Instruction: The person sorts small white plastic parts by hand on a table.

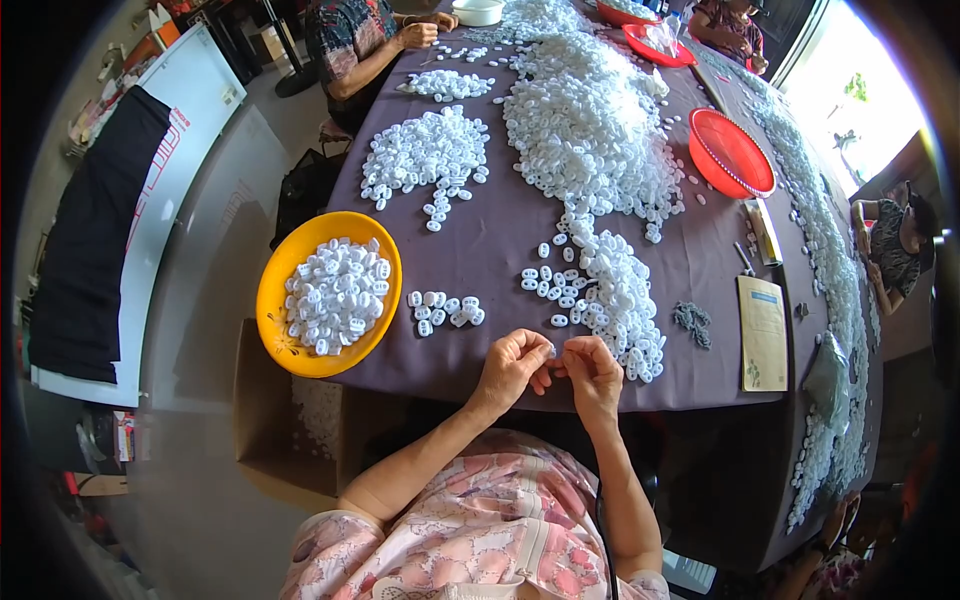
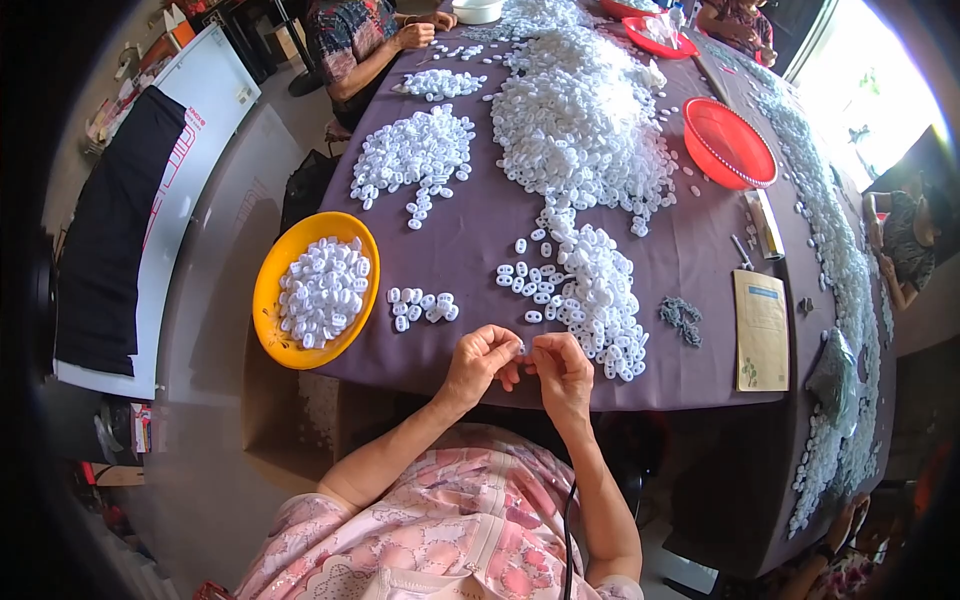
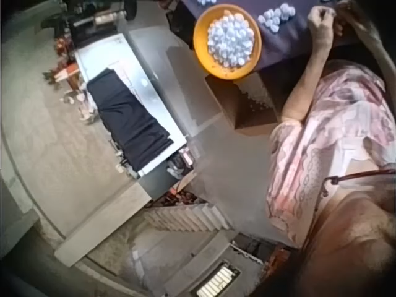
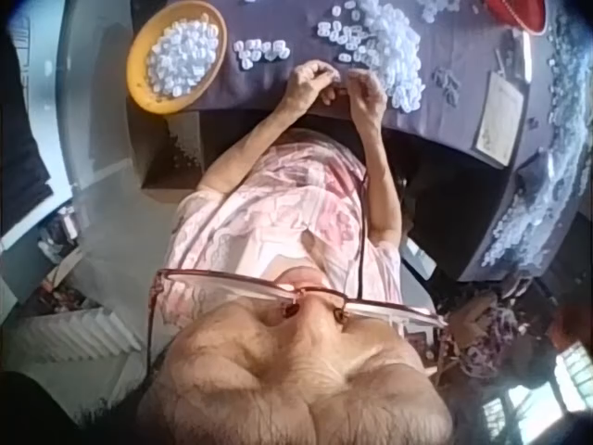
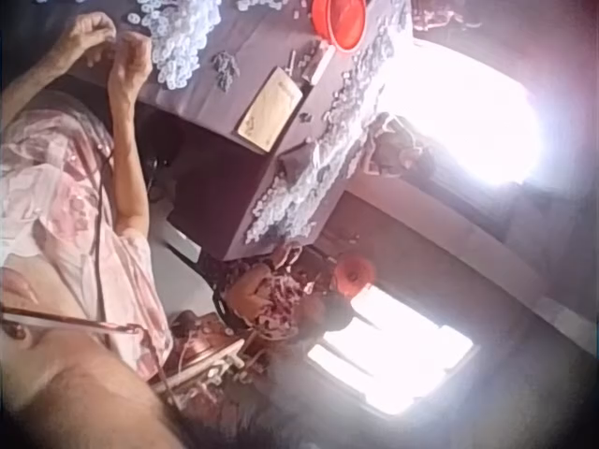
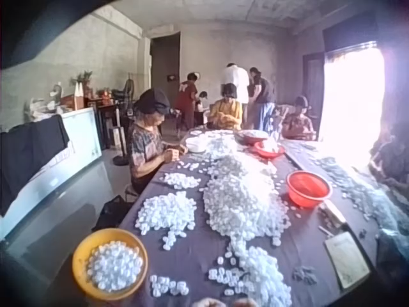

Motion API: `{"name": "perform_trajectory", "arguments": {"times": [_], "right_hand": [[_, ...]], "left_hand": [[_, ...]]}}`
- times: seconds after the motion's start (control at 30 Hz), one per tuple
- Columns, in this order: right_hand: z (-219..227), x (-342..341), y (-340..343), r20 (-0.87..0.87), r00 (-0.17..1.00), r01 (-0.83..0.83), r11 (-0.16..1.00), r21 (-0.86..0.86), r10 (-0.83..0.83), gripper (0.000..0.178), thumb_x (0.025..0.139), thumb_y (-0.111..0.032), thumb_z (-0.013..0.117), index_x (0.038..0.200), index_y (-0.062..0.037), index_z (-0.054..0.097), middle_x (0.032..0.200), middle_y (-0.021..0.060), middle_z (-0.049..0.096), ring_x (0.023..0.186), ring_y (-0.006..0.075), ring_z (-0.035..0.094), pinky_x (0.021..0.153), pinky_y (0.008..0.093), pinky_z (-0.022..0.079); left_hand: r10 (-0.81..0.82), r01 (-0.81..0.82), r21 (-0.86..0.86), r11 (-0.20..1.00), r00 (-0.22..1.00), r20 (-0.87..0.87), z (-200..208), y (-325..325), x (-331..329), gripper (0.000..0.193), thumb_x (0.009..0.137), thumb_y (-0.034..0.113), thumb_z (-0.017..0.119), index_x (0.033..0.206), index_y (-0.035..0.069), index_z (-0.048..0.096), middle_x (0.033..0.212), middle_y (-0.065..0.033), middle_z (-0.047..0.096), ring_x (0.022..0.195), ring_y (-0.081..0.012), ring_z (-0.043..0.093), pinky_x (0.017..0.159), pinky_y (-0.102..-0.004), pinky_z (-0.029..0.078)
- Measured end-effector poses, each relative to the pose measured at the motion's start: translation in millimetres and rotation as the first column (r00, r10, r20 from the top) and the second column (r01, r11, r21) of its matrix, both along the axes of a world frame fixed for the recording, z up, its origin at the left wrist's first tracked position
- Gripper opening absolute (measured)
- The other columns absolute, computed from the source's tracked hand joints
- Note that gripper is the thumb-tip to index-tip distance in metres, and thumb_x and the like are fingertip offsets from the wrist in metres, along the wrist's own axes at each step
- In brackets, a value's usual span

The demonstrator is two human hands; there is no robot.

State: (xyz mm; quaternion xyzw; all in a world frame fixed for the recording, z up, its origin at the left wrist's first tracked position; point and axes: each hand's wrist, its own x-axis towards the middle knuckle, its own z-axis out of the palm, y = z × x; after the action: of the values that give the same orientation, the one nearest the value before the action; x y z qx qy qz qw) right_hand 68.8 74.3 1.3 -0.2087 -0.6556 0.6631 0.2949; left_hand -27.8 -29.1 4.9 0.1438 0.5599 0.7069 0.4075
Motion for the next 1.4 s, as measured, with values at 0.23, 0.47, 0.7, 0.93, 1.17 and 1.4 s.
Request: {"name": "perform_trajectory", "arguments": {"times": [0.23, 0.47, 0.7, 0.93, 1.17, 1.4], "right_hand": [[2, 0, -1, 0.029, 0.999, -0.024, 0.998, -0.058, 0.026, 0.01, 0.085, 0.006, 0.056, 0.092, -0.0011, 0.058, 0.079, 0.0019, 0.062, 0.07, 0.0068, 0.06, 0.062, 0.0198, 0.049], [2, 0, 0, 0.076, 0.997, -0.017, 1.0, -0.002, 0.017, 0.008, 0.083, 0.005, 0.06, 0.089, -0.001, 0.06, 0.077, 0.0014, 0.063, 0.068, 0.0063, 0.06, 0.06, 0.0204, 0.05], [-1, -1, 4, 0.068, 0.997, -0.034, 0.999, 0.021, 0.033, 0.007, 0.082, 0.006, 0.061, 0.086, -0.0004, 0.06, 0.075, 0.0012, 0.062, 0.068, 0.0065, 0.06, 0.059, 0.0208, 0.051], [-1, 0, 3, 0.078, 0.997, -0.014, 0.999, 0.049, 0.01, 0.007, 0.081, 0.005, 0.062, 0.085, 0.0, 0.06, 0.075, 0.0018, 0.062, 0.065, 0.0064, 0.059, 0.059, 0.0202, 0.05], [-8, 2, 4, 0.062, 0.998, -0.013, 0.998, 0.062, 0.009, 0.011, 0.078, 0.006, 0.064, 0.085, -0.0003, 0.059, 0.073, 0.0023, 0.062, 0.062, 0.0072, 0.06, 0.057, 0.0208, 0.049], [-3, 4, 6, 0.108, 0.993, -0.053, 0.993, 0.108, 0.041, 0.01, 0.078, 0.007, 0.064, 0.082, -0.0002, 0.058, 0.073, 0.0027, 0.063, 0.061, 0.0073, 0.06, 0.056, 0.0206, 0.048]], "left_hand": [[0.0, 0.0, 0.001, 1.0, 1.0, -0.015, -1, 0, 1, 0.012, 0.09, 0.012, 0.057, 0.088, 0.0, 0.058, 0.07, -0.0039, 0.061, 0.053, -0.0081, 0.056, 0.044, -0.021, 0.047], [-0.011, 0.011, -0.012, 1.0, 0.999, -0.051, -4, 2, 1, 0.011, 0.09, 0.01, 0.056, 0.088, 0.0, 0.058, 0.07, -0.0038, 0.061, 0.053, -0.0078, 0.056, 0.044, -0.0218, 0.047], [-0.043, 0.039, -0.037, 0.999, 0.992, -0.12, -2, 2, 1, 0.011, 0.091, 0.01, 0.056, 0.088, 0.0, 0.059, 0.071, -0.0037, 0.061, 0.055, -0.0075, 0.057, 0.046, -0.0214, 0.049], [-0.065, 0.064, -0.017, 0.998, 0.996, -0.065, -2, 0, 0, 0.01, 0.091, 0.009, 0.055, 0.088, 0.0, 0.059, 0.073, -0.0043, 0.063, 0.058, -0.0078, 0.058, 0.049, -0.0214, 0.051], [-0.069, 0.06, -0.065, 0.996, 0.988, -0.141, 0, 0, 3, 0.01, 0.09, 0.008, 0.057, 0.089, -0.001, 0.059, 0.074, -0.0045, 0.063, 0.058, -0.0078, 0.058, 0.049, -0.0223, 0.052], [-0.057, 0.05, -0.058, 0.997, 0.989, -0.138, -3, 0, 6, 0.009, 0.09, 0.006, 0.056, 0.087, -0.001, 0.061, 0.073, -0.0044, 0.063, 0.059, -0.0086, 0.06, 0.05, -0.0224, 0.052]]}}
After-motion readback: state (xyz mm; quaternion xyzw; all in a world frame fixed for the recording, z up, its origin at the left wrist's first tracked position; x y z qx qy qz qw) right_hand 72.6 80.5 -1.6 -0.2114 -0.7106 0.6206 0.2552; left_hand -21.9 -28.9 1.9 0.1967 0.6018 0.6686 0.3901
